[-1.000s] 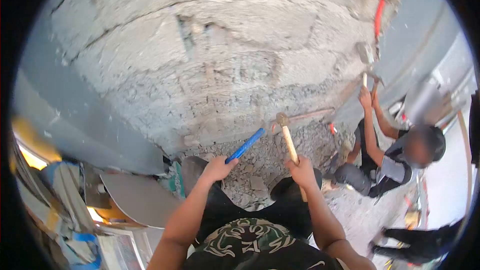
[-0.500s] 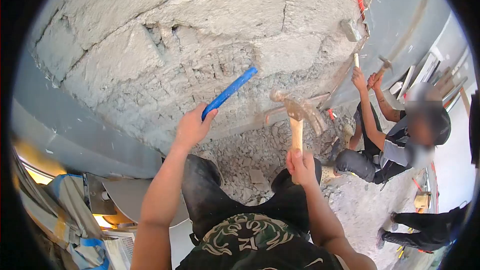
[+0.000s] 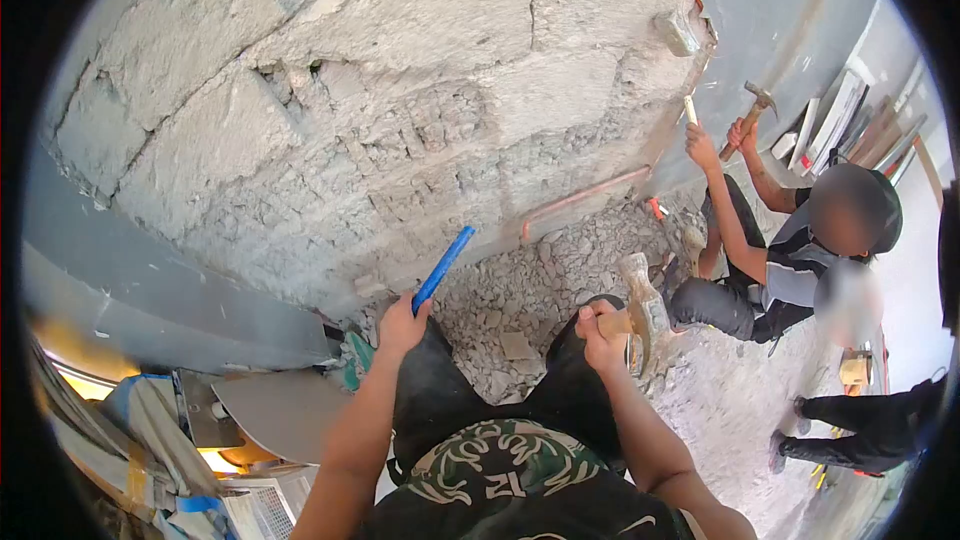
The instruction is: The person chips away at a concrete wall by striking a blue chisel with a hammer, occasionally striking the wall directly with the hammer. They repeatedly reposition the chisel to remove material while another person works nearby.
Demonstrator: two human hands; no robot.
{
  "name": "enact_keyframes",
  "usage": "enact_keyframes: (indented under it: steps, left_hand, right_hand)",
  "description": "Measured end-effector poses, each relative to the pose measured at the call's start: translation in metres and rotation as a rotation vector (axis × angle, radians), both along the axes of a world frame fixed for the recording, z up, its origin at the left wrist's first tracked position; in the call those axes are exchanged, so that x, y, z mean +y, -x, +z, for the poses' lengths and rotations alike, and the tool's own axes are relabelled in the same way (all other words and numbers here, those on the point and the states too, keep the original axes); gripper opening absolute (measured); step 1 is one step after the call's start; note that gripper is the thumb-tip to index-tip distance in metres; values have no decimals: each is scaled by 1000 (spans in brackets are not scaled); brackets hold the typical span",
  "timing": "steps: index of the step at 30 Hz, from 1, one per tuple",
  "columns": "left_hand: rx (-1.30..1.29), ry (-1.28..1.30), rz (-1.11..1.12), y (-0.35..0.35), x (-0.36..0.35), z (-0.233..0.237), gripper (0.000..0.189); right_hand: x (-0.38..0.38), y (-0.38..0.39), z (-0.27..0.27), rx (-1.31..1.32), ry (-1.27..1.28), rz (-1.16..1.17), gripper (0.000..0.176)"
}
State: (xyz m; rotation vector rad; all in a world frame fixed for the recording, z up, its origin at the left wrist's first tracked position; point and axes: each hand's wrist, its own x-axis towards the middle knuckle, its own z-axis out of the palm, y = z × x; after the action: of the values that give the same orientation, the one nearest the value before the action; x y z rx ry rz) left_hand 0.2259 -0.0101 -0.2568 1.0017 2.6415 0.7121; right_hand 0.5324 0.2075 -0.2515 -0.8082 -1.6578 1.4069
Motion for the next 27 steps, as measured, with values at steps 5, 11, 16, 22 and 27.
enact_keyframes:
  steps: [5, 11, 16, 22, 27]
  left_hand:
    - [-61, -129, 4, -18, -2, -14, 44]
    - [-95, -236, 73, -42, -2, -4, 46]
    - [-61, -143, 94, -54, -3, 36, 42]
    - [151, -92, 32, -17, -7, 85, 39]
    - [247, -124, 52, 21, 6, 149, 34]
  right_hand:
    - [10, 0, -50, -83, -234, 4, 20]
    - [2, 6, -64, -62, -142, 127, 21]
    - [-9, 10, -53, -221, -352, 137, 25]
    - [-24, 6, -15, -152, -195, 239, 19]
    - [-18, 11, -63, -94, -103, 311, 25]
